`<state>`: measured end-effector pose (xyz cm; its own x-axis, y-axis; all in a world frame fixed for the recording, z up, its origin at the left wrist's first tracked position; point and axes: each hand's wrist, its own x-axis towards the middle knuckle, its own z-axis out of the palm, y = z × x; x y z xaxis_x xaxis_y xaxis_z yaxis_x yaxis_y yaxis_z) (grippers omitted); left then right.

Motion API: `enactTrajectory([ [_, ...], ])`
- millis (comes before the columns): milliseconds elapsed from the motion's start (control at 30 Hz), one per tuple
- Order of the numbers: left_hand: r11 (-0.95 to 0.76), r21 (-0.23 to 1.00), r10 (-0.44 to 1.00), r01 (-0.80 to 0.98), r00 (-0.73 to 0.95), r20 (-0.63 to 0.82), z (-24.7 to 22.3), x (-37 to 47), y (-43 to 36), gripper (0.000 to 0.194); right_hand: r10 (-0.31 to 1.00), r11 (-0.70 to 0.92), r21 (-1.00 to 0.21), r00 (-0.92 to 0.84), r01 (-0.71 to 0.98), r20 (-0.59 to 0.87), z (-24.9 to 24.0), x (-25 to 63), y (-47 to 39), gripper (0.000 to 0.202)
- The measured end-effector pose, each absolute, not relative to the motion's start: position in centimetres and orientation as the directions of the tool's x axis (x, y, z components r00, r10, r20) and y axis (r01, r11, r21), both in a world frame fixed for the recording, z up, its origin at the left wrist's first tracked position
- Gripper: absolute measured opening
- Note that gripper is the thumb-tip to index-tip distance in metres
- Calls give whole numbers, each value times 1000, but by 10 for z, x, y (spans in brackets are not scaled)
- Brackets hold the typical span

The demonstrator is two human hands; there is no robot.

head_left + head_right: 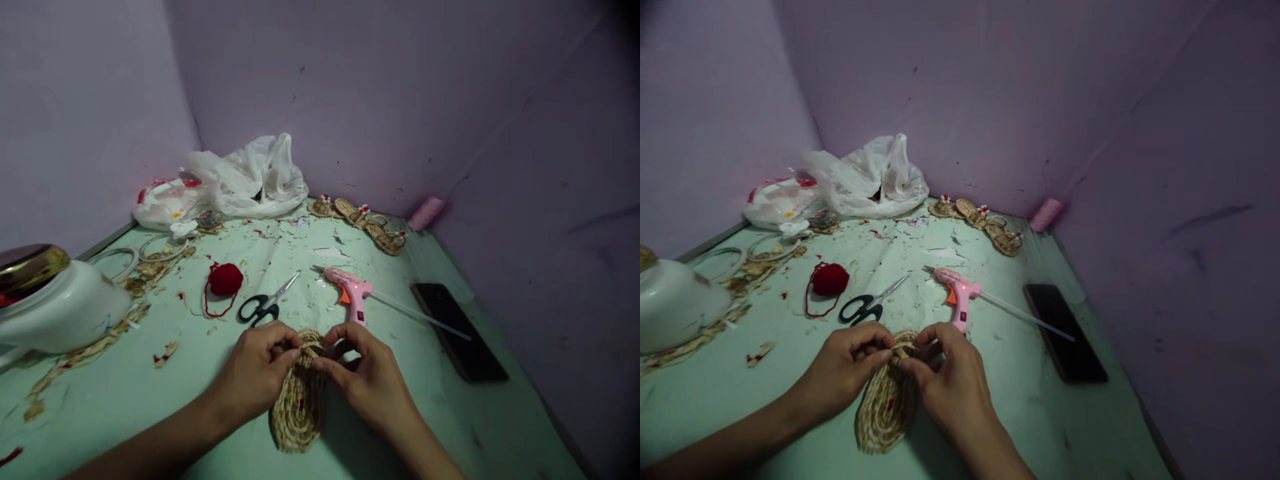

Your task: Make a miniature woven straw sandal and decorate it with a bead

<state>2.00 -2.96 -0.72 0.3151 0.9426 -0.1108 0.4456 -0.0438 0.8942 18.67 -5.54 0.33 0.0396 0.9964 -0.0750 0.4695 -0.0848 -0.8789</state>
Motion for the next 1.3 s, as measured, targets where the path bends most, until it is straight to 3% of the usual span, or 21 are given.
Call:
enactTrajectory([
  [300, -92, 924, 924, 372, 377, -60, -3, 17, -32, 11, 999, -16, -857, -30, 515, -36, 6, 186, -62, 14],
  [600, -261, 894, 879, 365, 472, 64, -7, 14, -32, 9, 988, 144, -743, -53, 654, 145, 3, 182, -67, 11],
  [967, -152, 883, 940, 443, 341, -9, 1, 20, -34, 15, 992, 126, -757, -94, 641, 85, 8, 189, -65, 24],
  [1100, -91, 878, 970, 470, 241, -29, 1, 19, -31, 20, 999, 35, -656, -34, 754, 14, 22, 205, -64, 17],
  [1200, 42, 860, 974, 508, 171, -148, 2, 10, -28, 24, 995, 39, -591, -84, 806, -50, 32, 216, -63, 20],
  [1300, 71, 822, 933, 565, 254, -254, 2, 2, -28, 30, 982, 77, -591, -165, 803, -96, 33, 216, -65, 22],
])
